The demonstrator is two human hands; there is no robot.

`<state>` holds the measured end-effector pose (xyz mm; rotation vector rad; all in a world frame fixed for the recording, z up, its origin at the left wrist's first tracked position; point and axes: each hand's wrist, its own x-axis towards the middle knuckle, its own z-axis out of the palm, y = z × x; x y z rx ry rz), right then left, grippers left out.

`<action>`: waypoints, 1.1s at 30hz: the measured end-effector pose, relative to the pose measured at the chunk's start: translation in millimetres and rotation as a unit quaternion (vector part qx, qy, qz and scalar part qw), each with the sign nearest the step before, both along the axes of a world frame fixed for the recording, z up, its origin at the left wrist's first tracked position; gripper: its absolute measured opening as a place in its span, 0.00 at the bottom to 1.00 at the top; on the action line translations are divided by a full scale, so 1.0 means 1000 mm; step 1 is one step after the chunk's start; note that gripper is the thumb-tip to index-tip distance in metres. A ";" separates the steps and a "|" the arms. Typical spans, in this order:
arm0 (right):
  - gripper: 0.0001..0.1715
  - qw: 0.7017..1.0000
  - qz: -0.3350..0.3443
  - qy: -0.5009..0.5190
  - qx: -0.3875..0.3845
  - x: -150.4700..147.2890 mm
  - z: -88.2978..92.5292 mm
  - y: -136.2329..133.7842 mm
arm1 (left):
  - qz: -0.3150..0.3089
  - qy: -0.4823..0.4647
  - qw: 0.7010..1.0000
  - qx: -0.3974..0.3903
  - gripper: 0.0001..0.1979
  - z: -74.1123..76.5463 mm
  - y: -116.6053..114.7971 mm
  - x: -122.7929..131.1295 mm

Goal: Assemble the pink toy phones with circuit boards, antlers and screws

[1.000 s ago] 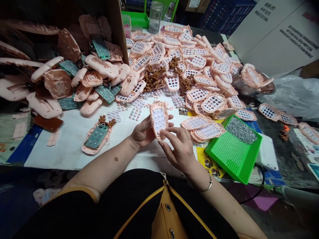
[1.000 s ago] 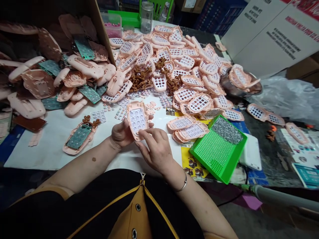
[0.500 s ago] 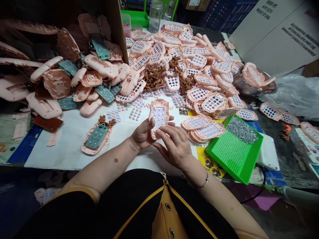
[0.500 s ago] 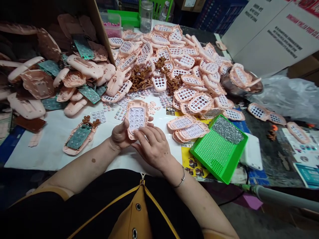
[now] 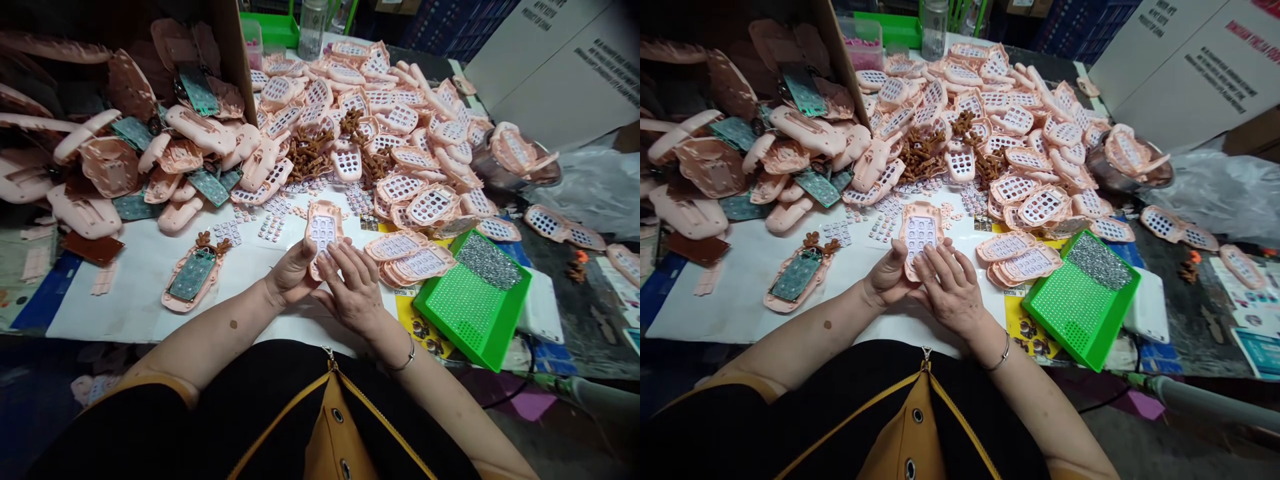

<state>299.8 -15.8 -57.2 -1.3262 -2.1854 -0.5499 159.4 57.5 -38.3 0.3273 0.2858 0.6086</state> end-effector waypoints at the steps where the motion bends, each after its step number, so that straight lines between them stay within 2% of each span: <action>1: 0.32 1.000 0.002 0.004 -0.011 0.000 0.001 0.000 | 0.012 -0.003 1.000 0.002 0.38 0.000 0.000 0.001; 8: 0.22 0.997 -0.005 0.058 -0.058 0.006 0.007 -0.002 | 0.059 0.003 0.998 0.035 0.43 -0.006 0.000 0.004; 10: 0.21 0.993 -0.017 0.063 -0.097 0.008 0.008 -0.002 | 0.054 0.009 0.997 0.050 0.43 -0.010 0.000 0.002; 12: 0.24 0.992 -0.022 0.069 -0.105 0.009 0.008 -0.002 | 0.051 0.007 0.997 0.059 0.43 -0.011 0.000 0.001; 15: 0.27 0.996 -0.023 0.070 -0.056 0.010 0.007 -0.004 | 0.067 0.001 0.996 0.062 0.41 -0.010 0.000 0.000; 18: 0.23 0.997 -0.012 0.070 -0.012 0.008 0.007 -0.006 | 0.065 0.005 0.996 0.064 0.40 -0.009 -0.001 0.000; 22: 0.16 0.995 -0.004 0.100 -0.028 0.005 0.010 -0.005 | 0.072 0.014 0.996 0.052 0.41 -0.008 -0.001 0.001; 24: 0.17 0.993 0.004 0.113 -0.027 0.004 0.013 -0.003 | 0.079 0.017 0.995 0.051 0.40 -0.007 0.000 0.001; 26: 0.20 0.994 0.009 0.109 0.009 0.005 0.018 -0.004 | 0.076 0.028 0.995 0.051 0.36 -0.006 0.001 0.001; 30: 0.17 0.990 -0.050 0.089 0.093 0.026 0.035 -0.012 | 0.075 0.139 0.986 0.045 0.25 0.002 0.004 0.004; 33: 0.17 0.978 -0.115 0.125 0.122 0.058 0.042 -0.029 | 0.097 0.250 0.960 0.081 0.18 0.014 0.008 0.014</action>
